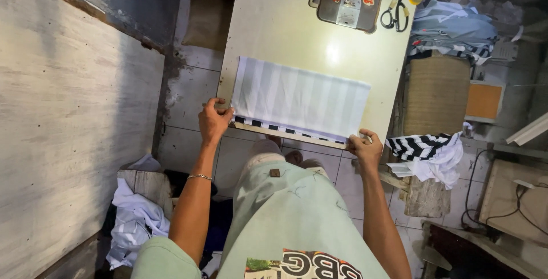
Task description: The person aligns a striped fabric on a table and uses scissors to cut it into smaller pieces. They repeatedly fold the fabric, trim the edges, and separate the cut sections.
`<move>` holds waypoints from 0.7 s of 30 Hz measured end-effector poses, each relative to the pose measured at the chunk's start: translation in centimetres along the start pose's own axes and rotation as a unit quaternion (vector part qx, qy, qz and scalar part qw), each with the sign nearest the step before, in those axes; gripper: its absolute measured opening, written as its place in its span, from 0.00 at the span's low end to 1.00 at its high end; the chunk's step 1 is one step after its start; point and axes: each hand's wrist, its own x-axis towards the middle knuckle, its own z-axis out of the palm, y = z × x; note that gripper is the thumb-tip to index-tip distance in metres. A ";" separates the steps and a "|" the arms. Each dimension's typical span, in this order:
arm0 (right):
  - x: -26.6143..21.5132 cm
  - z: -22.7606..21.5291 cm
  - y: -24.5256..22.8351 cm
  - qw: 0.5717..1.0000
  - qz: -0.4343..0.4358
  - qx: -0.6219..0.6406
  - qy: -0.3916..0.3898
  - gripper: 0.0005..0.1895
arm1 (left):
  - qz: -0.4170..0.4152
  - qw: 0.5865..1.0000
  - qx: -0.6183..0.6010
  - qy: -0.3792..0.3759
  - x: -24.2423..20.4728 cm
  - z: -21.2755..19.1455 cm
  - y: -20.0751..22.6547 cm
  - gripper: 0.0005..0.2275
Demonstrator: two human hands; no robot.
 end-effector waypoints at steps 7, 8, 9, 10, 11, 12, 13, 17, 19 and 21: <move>-0.9 0.1 -1.3 1.000 0.008 -0.005 0.007 0.26 | -0.005 1.000 -0.018 0.019 0.0 0.2 -0.3 0.14; -0.5 0.2 -0.8 1.000 0.009 -0.005 0.011 0.26 | -0.004 1.000 -0.018 0.015 0.0 0.0 -0.2 0.14; -0.2 0.3 -0.4 1.000 0.006 0.001 0.012 0.26 | -0.005 1.000 -0.021 0.019 -0.1 -0.1 -0.1 0.14; 0.1 0.1 0.1 1.000 0.003 0.006 0.014 0.26 | -0.006 0.999 -0.024 0.022 -0.2 -0.1 0.1 0.14; 0.0 0.2 0.2 1.000 0.004 0.006 0.021 0.26 | -0.004 1.000 -0.025 0.015 -0.3 -0.1 -0.1 0.14; -0.1 0.2 0.1 1.000 0.007 0.011 0.017 0.27 | -0.010 0.999 -0.036 0.017 -0.2 -0.1 -0.2 0.14; -0.1 0.2 0.1 1.000 0.010 0.015 0.013 0.27 | -0.016 0.999 -0.046 0.019 -0.2 0.0 -0.3 0.15; -0.5 0.1 -0.3 1.000 0.007 0.007 0.021 0.26 | -0.017 0.998 -0.062 0.022 -0.4 0.1 0.3 0.14; -0.1 0.1 0.1 1.000 0.007 0.001 0.016 0.26 | -0.031 0.997 -0.060 0.024 -0.1 0.3 -0.2 0.14; 0.1 0.2 0.5 1.000 0.007 0.000 0.021 0.26 | -0.035 0.997 -0.064 0.018 -0.5 -0.1 0.6 0.14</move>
